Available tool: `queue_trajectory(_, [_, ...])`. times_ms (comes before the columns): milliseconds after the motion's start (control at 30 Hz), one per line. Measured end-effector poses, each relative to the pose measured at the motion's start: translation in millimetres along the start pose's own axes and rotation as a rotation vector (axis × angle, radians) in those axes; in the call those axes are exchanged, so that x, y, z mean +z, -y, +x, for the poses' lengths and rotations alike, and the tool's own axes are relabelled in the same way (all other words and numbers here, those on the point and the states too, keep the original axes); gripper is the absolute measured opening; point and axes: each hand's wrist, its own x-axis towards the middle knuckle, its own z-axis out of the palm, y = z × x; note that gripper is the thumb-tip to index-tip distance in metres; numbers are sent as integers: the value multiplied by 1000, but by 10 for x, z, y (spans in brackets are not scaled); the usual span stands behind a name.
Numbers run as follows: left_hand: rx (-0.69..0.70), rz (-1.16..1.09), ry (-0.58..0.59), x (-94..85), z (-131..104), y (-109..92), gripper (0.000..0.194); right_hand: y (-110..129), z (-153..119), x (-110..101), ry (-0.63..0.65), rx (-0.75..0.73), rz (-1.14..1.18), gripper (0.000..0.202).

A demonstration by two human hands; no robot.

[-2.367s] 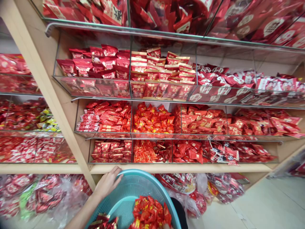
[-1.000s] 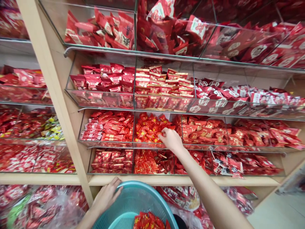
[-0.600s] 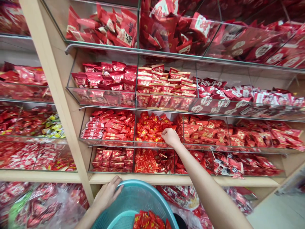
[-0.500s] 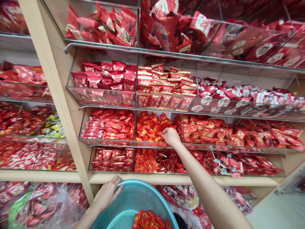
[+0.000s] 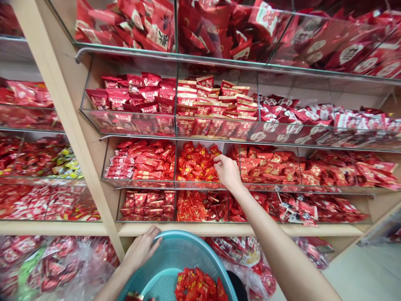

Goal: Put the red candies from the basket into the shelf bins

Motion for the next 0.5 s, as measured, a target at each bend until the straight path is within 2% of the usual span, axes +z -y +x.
queue_trajectory(100, [3,8,2,-10,6,-1,34,185,-96,-260,-140,-95,102,21])
queue_trajectory(167, [9,15,7,-17,11,-2,34,324,-264,-456,-212,-144,183,21])
queue_trajectory(267, [17,14,12,-18,20,-1,35,443,-697,-621,-192,-163,238,21])
queue_trajectory(367, [20,2,9,-7,28,-2,34,339,-1289,-480,4,-142,229,21])
queue_trajectory(500, [18,-10,8,2,34,-7,34,-77,-2138,43,249,-107,181,22])
